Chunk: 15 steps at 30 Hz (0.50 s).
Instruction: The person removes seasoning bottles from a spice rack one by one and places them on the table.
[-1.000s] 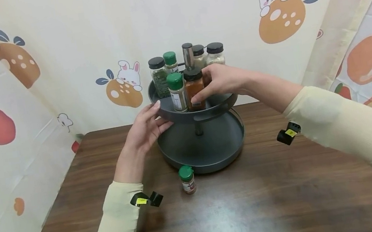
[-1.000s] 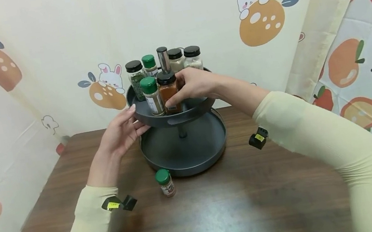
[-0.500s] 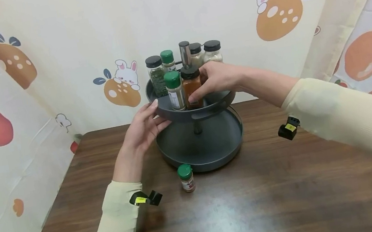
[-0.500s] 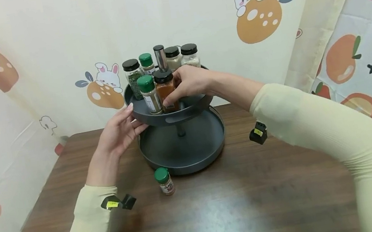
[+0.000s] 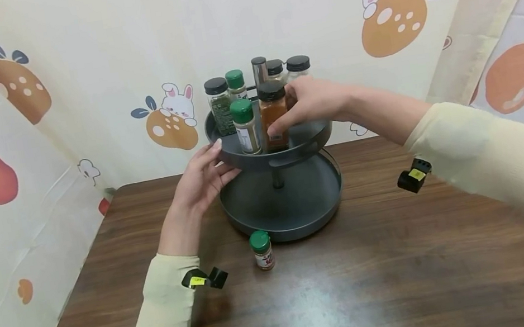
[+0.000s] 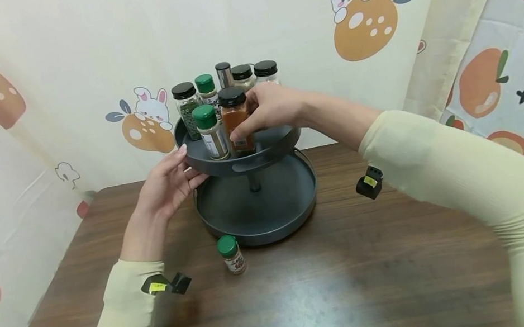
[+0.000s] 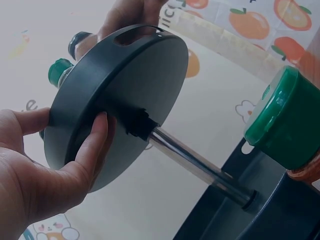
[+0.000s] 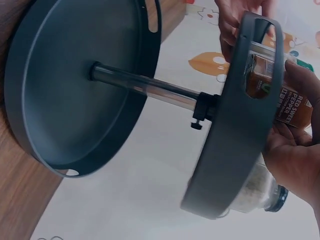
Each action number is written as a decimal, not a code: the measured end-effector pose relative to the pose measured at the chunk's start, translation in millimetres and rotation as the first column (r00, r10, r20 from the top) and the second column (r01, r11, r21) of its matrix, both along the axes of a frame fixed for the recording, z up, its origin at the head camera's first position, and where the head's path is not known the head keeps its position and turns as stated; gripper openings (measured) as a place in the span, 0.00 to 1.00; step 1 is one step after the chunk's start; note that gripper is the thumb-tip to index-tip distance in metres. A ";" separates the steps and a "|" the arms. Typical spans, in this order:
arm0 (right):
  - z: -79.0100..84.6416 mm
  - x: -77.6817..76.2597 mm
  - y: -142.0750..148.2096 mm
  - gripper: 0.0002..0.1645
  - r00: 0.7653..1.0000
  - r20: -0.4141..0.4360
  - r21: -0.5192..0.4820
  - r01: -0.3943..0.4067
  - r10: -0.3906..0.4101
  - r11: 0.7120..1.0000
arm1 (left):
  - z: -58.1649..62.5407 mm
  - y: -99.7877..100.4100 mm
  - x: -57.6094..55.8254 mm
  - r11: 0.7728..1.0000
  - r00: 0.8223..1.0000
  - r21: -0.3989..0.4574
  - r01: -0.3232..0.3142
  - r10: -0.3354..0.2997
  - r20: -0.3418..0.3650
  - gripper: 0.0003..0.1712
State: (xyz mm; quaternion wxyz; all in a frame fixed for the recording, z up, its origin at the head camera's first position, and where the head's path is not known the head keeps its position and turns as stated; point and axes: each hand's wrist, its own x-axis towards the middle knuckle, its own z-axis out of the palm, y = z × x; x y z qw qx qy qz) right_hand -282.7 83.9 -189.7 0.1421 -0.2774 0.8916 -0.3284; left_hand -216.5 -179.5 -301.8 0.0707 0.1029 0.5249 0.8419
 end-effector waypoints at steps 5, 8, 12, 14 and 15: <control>10.0 2.0 0.5 0.40 1.000 -0.023 -0.009 0.001 -0.002 1.000 | -0.3 -1.5 0.0 1.000 1.000 -0.001 -0.004 0.004 0.000 0.34; 13.4 3.1 -0.2 0.39 1.000 -0.007 -0.019 -0.004 0.004 1.000 | -0.2 -1.8 0.4 1.000 1.000 0.000 -0.005 0.005 -0.002 0.33; 15.4 6.8 0.0 0.40 1.000 0.021 -0.038 -0.004 0.005 0.999 | 0.0 -1.3 0.2 1.000 1.000 0.017 0.007 -0.006 -0.006 0.34; 16.2 10.0 0.7 0.41 1.000 0.023 -0.046 -0.002 0.003 0.999 | -0.3 -0.8 -0.2 1.000 1.000 0.022 0.014 -0.013 -0.009 0.34; 16.7 11.9 1.0 0.41 1.000 0.022 -0.049 -0.005 0.006 0.999 | -0.5 -0.7 -0.5 1.000 1.000 0.024 0.017 -0.016 -0.011 0.35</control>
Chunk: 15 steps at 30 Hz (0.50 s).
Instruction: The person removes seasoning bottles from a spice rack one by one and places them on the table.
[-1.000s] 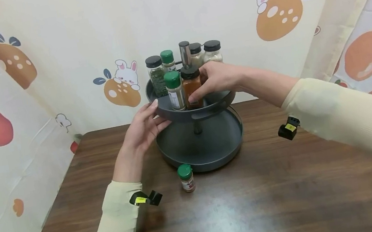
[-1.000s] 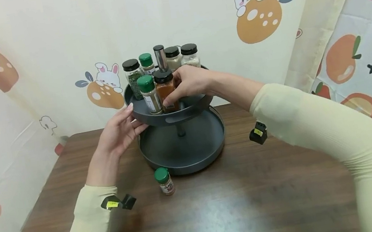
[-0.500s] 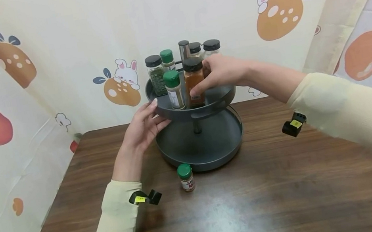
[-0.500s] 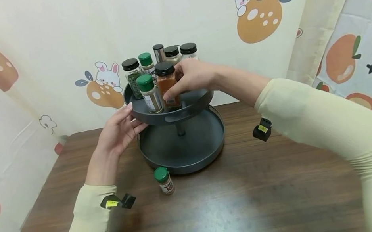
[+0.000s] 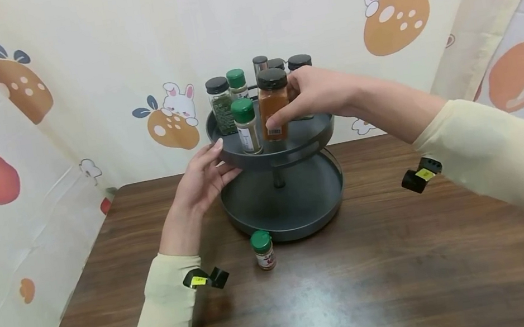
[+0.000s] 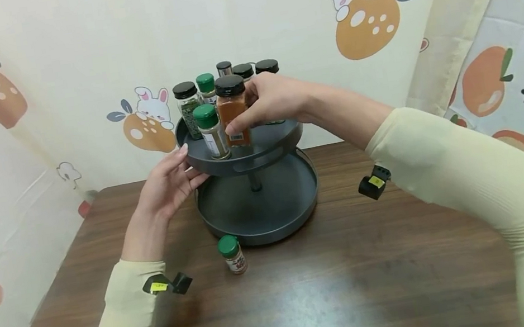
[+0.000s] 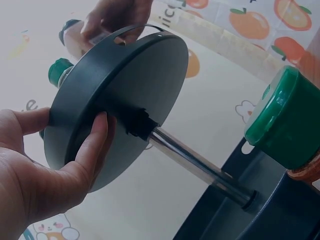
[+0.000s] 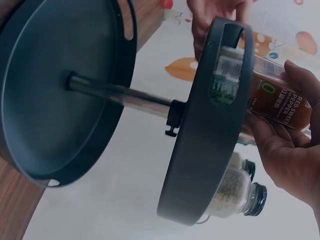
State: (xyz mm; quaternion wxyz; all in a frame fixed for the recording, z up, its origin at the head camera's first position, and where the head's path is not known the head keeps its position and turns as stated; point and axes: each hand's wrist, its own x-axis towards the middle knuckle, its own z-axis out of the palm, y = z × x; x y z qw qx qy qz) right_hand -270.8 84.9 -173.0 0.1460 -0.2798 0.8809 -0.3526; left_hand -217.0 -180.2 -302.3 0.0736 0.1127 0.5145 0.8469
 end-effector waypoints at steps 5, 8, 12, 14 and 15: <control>4.8 12.7 1.4 0.39 1.000 -0.017 -0.012 -0.020 0.020 1.000 | -1.1 1.0 -0.2 1.000 1.000 -0.002 0.005 -0.005 -0.004 0.36; 9.0 21.9 1.2 0.38 0.999 -0.017 -0.006 -0.032 0.031 0.999 | -0.9 1.2 -0.2 1.000 1.000 -0.001 0.008 -0.008 -0.003 0.36; 13.1 33.6 0.1 0.38 0.998 -0.015 0.000 -0.056 0.056 0.998 | -0.8 1.0 -0.4 1.000 1.000 0.001 -0.002 0.002 0.009 0.34; 13.6 37.6 -0.5 0.38 0.997 -0.015 -0.003 -0.073 0.072 0.997 | -0.8 0.5 -0.7 1.000 1.000 0.005 -0.006 0.006 0.016 0.34; 13.7 39.2 -0.7 0.38 0.997 -0.013 -0.010 -0.082 0.082 0.997 | -0.7 0.6 -0.5 1.000 1.000 0.007 -0.008 0.008 0.020 0.34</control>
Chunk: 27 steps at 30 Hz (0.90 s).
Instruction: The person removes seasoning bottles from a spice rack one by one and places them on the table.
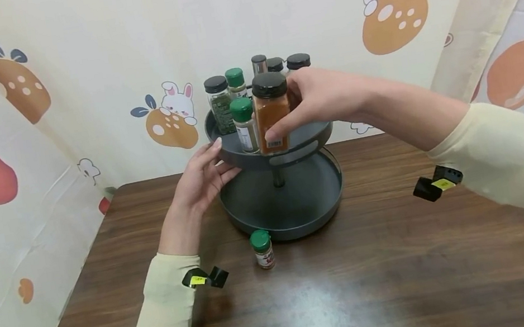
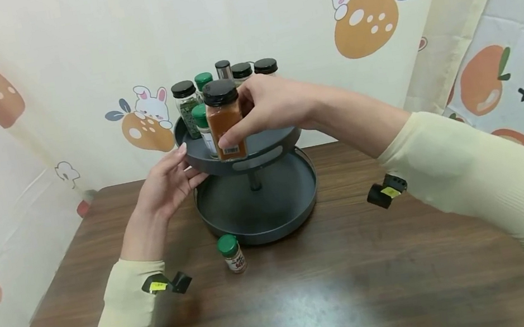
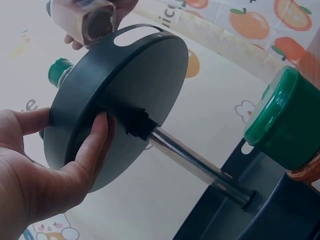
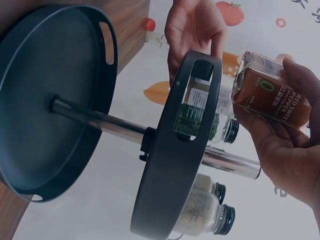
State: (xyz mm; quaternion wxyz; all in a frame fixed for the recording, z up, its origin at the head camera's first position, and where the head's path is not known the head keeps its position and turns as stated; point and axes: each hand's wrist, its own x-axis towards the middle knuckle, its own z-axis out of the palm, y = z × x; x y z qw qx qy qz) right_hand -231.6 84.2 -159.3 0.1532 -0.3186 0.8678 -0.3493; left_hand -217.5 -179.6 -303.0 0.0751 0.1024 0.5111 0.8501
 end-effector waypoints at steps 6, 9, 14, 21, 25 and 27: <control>-3.2 9.7 1.3 0.35 1.000 -0.013 -0.021 -0.029 0.029 0.999 | 1.0 -0.2 0.3 1.000 1.000 0.000 0.001 -0.001 0.003 0.35; -8.4 18.7 5.5 0.33 0.999 -0.042 -0.012 -0.019 0.018 1.000 | 1.7 0.6 -0.2 1.000 1.000 0.002 0.010 -0.010 0.005 0.35; -23.2 31.8 12.5 0.27 0.993 -0.029 -0.113 -0.121 0.119 0.986 | 3.0 1.5 -1.7 1.000 1.000 -0.009 0.010 -0.010 0.004 0.35; -50.7 42.9 18.3 0.28 0.959 -0.006 -0.284 -0.275 0.285 0.919 | 2.1 0.7 -1.2 0.999 1.000 -0.031 -0.011 0.012 0.015 0.38; -67.6 47.7 20.9 0.30 0.953 0.029 -0.342 -0.275 0.303 0.899 | 1.4 -0.1 -0.3 0.999 1.000 -0.030 -0.019 0.019 0.015 0.40; -75.9 49.8 22.4 0.30 0.952 0.040 -0.362 -0.270 0.305 0.892 | 1.6 -0.1 0.0 0.999 1.000 -0.029 -0.017 0.017 0.014 0.40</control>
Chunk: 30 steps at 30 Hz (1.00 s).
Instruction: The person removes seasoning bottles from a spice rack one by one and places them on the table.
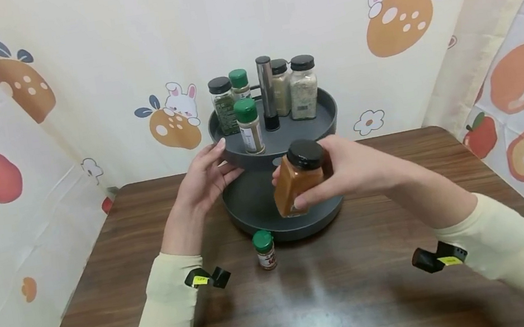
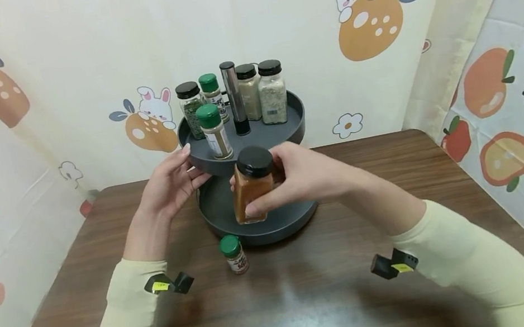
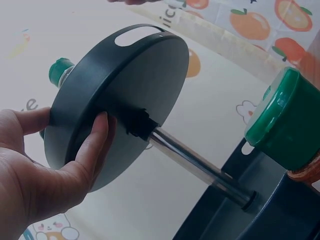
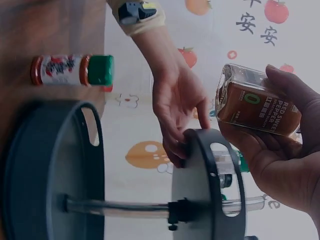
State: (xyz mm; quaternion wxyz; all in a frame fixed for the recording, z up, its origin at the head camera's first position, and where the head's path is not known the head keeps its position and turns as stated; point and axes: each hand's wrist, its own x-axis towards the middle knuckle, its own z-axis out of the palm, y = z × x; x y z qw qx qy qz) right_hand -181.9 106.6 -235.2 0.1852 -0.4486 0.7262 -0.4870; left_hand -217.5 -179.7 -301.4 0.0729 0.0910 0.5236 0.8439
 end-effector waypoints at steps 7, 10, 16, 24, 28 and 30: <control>-26.6 4.8 1.7 0.28 1.000 0.023 -0.053 0.012 -0.011 0.999 | 0.6 -0.1 0.1 1.000 1.000 -0.001 0.001 -0.001 -0.013 0.39; -36.8 7.4 2.1 0.27 0.999 0.029 -0.056 0.031 -0.030 0.998 | 0.4 0.2 -0.2 1.000 1.000 0.005 0.013 -0.013 -0.017 0.39; -56.9 11.6 0.8 0.27 0.996 0.081 -0.048 0.048 -0.044 0.998 | -1.1 0.4 -1.1 1.000 1.000 0.008 0.009 -0.009 -0.015 0.39; -77.6 13.4 1.0 0.27 0.995 0.088 -0.032 0.056 -0.053 0.998 | -1.4 2.0 -0.6 1.000 1.000 -0.007 0.016 -0.016 -0.019 0.38; -84.4 11.4 -1.8 0.27 0.995 0.082 -0.015 0.059 -0.057 0.998 | -0.4 0.6 -0.2 1.000 1.000 -0.016 0.007 -0.007 -0.016 0.38; -87.4 10.3 -3.6 0.28 0.995 0.080 -0.004 0.059 -0.058 0.998 | 0.0 -0.5 0.2 1.000 1.000 -0.013 0.007 -0.007 -0.016 0.38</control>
